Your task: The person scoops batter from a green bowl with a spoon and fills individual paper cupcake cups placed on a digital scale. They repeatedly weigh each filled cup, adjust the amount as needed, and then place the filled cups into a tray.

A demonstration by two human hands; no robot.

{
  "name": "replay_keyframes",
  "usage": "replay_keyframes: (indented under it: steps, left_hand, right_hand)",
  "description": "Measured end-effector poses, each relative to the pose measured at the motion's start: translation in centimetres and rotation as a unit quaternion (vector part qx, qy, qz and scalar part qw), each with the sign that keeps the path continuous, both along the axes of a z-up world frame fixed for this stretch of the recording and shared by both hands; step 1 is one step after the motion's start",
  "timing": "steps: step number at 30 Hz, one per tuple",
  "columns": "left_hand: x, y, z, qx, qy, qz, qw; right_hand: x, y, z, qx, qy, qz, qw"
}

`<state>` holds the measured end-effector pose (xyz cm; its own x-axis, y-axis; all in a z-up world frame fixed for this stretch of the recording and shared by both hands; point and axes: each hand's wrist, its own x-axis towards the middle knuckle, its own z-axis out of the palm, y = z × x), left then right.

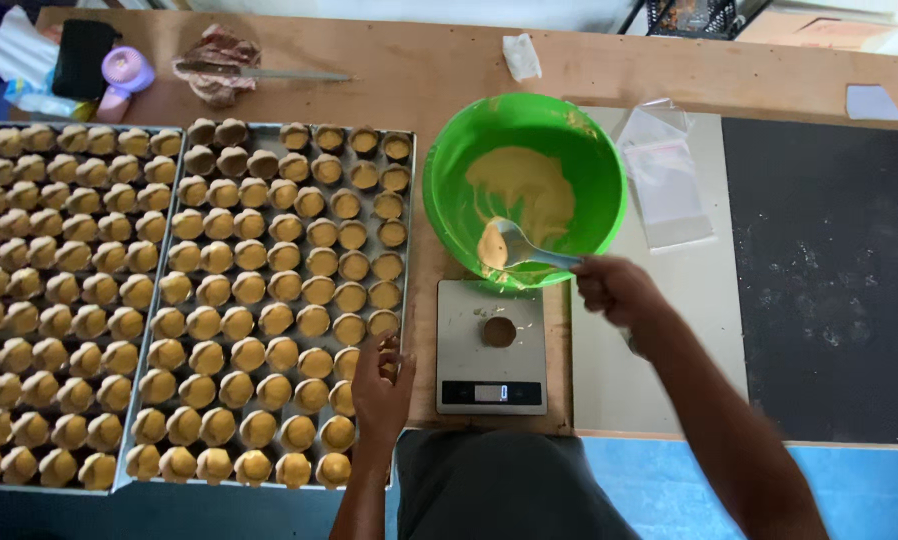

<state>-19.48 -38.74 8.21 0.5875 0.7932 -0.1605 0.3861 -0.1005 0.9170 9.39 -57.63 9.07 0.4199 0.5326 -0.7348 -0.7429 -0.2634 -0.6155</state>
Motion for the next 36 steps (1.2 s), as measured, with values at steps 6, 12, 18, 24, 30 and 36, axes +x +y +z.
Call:
replay_keyframes:
  steps: [6, 12, 18, 24, 30, 36]
  left_hand:
    - [-1.7, -0.9, -2.1, 0.038, 0.039, 0.007, 0.999]
    - [-2.0, -2.5, 0.0, 0.013, -0.009, 0.011, 1.000]
    - [-2.7, -3.1, -0.7, 0.041, -0.020, -0.018, 0.999]
    - [-2.7, -3.9, 1.3, 0.016, 0.002, -0.014, 1.000]
    - [-2.8, -4.3, 2.2, 0.029, 0.036, -0.038, 0.998]
    - [-3.0, -4.8, 1.5, 0.052, -0.002, -0.026, 0.998]
  right_hand:
    - [-6.4, -1.7, 3.8, 0.090, -0.059, -0.089, 0.990]
    - [-11.4, -3.0, 7.3, 0.031, -0.227, -0.115, 0.967]
    - [-14.5, -4.4, 6.2, -0.118, -0.504, 0.015, 0.855]
    - [-16.4, -4.7, 4.5, -0.074, -0.708, 0.052, 0.700]
    - [-17.0, -4.5, 4.2, -0.028, -0.732, 0.048, 0.679]
    - [-17.2, -4.7, 3.9, -0.040, -0.754, 0.067, 0.652]
